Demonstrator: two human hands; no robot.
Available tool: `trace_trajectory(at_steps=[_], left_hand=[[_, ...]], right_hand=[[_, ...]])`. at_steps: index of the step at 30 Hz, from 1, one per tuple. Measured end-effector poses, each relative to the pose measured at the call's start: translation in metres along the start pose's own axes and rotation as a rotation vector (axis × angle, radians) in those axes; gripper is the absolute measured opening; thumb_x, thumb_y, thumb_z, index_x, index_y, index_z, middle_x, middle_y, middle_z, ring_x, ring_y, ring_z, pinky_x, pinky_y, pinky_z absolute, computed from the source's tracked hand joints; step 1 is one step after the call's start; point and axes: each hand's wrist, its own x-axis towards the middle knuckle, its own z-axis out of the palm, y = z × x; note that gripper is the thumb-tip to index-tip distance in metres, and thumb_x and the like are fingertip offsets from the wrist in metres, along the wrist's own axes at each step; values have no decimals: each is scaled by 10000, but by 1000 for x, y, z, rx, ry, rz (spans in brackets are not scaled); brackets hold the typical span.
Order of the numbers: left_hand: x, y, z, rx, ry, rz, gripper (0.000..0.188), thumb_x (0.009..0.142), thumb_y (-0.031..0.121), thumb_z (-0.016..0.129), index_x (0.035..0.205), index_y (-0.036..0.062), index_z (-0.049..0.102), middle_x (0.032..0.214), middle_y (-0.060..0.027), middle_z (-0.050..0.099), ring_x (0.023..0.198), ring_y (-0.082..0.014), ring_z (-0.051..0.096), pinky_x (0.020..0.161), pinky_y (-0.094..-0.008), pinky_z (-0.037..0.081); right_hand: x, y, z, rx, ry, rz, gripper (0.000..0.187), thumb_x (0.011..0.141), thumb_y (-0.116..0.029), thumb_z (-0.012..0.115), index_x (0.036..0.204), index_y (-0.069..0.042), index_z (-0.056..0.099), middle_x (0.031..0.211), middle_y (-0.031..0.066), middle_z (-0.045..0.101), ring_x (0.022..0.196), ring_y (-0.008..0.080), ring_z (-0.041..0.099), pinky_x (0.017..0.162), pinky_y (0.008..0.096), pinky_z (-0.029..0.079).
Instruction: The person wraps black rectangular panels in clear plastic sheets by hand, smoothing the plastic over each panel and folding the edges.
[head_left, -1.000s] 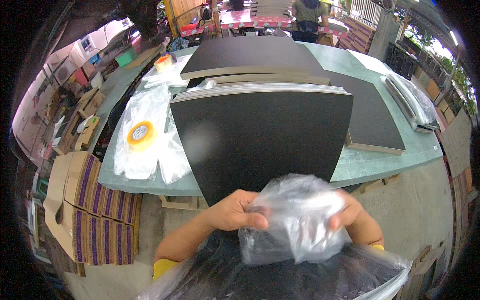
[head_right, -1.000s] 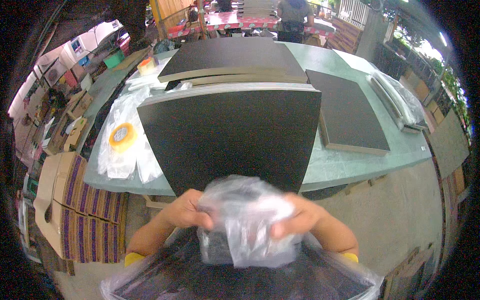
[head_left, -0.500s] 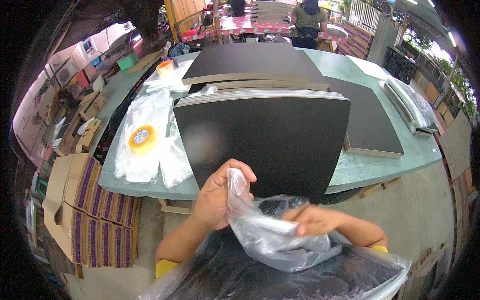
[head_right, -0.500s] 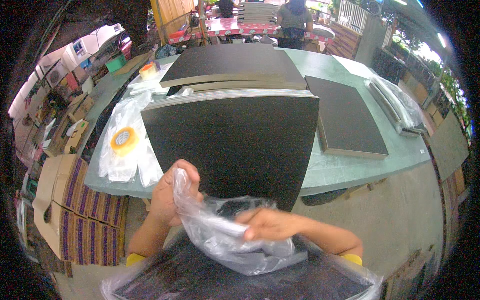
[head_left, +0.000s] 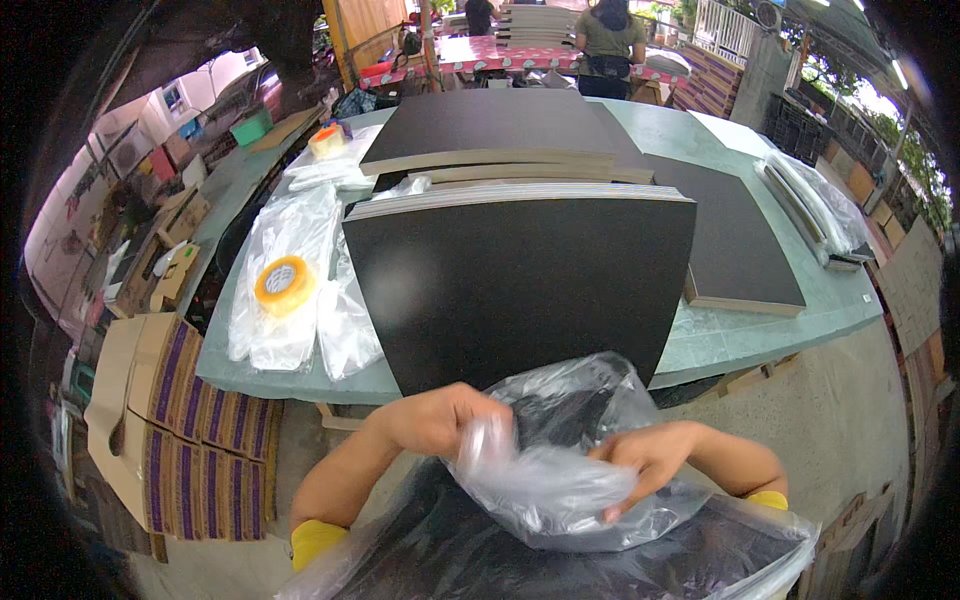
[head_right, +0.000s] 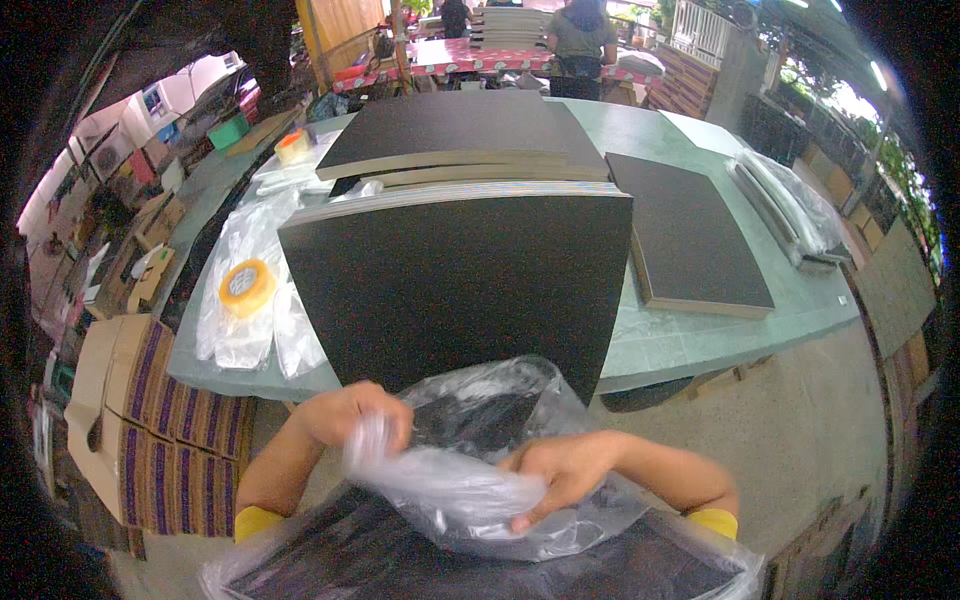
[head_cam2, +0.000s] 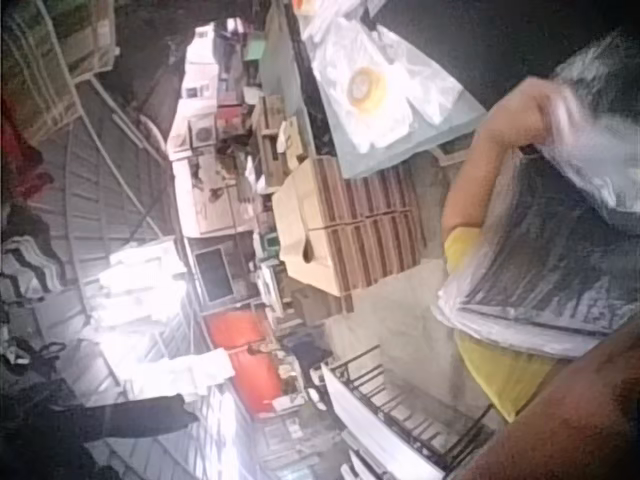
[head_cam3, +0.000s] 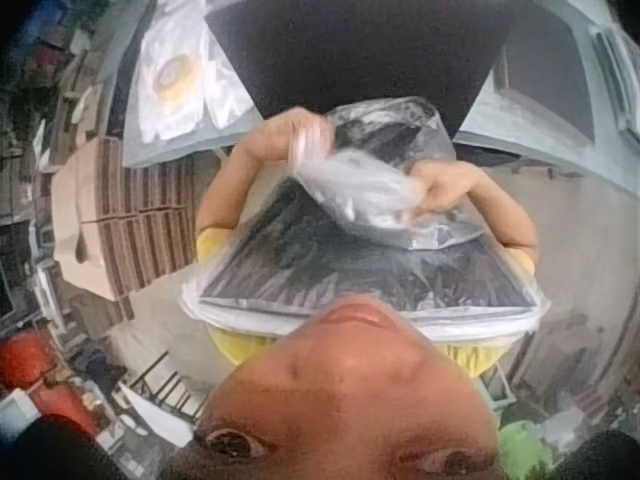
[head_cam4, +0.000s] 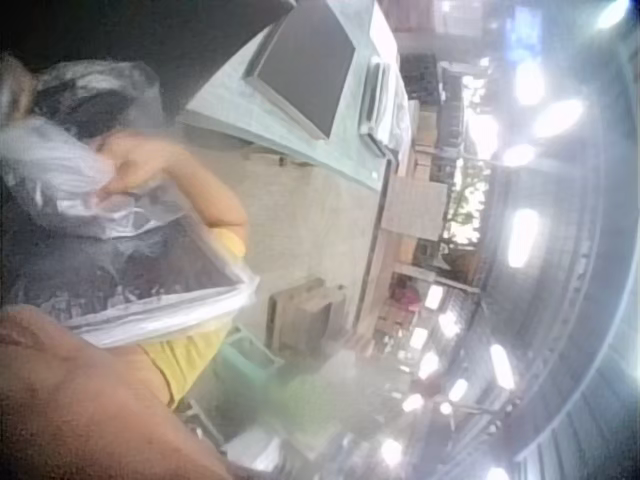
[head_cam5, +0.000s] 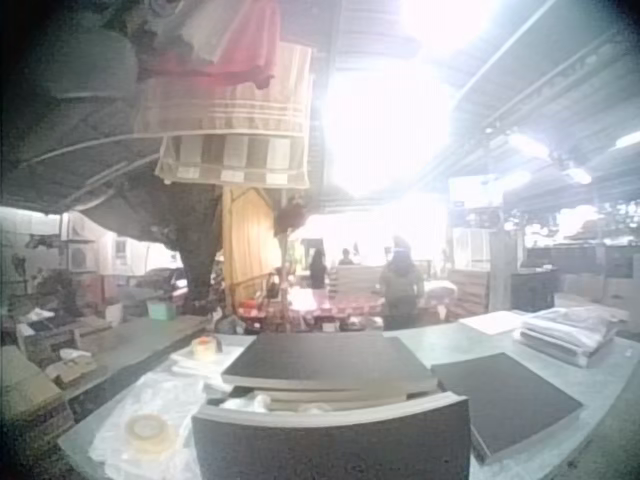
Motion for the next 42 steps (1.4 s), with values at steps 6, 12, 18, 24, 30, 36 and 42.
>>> trace_trajectory(at_steps=[6,12,18,24,30,36,42], left_hand=[[-9,30,4,178,17,458,158,763,102,554,861,-21,563,855,-140,582,737,-224,577,627,-312,441],[-4,18,38,807,-145,-261,213,795,141,516,943,-14,510,763,-164,574,712,-327,576,604,-379,453],[-34,5,-29,1892,454,-290,239,703,72,515,935,38,559,897,-161,557,859,-307,537,764,-397,441],[-23,59,32,1760,495,141,201,677,140,503,804,-11,537,802,-138,537,781,-280,533,751,-377,424],[1,44,51,1310,-41,-749,196,665,153,519,752,-20,547,775,-233,569,741,-308,593,623,-403,482],[-6,35,73,2165,-207,101,116,698,121,486,693,30,557,664,-135,567,632,-255,574,586,-403,482],[-33,56,16,1771,250,-807,193,698,69,485,881,22,524,704,-134,573,725,-274,580,625,-384,470]], right_hand=[[-12,-3,4,47,-315,172,260,789,-250,566,845,3,561,753,131,586,722,234,569,635,340,440],[-41,-21,-28,-1403,404,821,280,755,-200,526,1011,-93,561,1068,107,528,1061,289,443,904,498,267],[-24,-102,14,-1563,10,424,306,700,-245,559,968,-101,598,1016,176,533,1060,311,449,990,512,197],[-45,-71,-32,-1173,145,1137,120,705,-128,524,684,-43,607,702,142,604,699,250,610,613,381,487],[-97,-43,-74,-1926,593,641,166,701,-116,516,851,-103,586,852,92,587,885,265,524,895,414,321],[-69,-56,-70,-1995,663,457,282,739,-232,511,971,-75,547,989,140,559,942,308,513,990,460,208],[-85,-23,-64,-1915,648,463,278,701,-69,515,976,-71,556,949,102,554,967,263,496,979,427,281]])
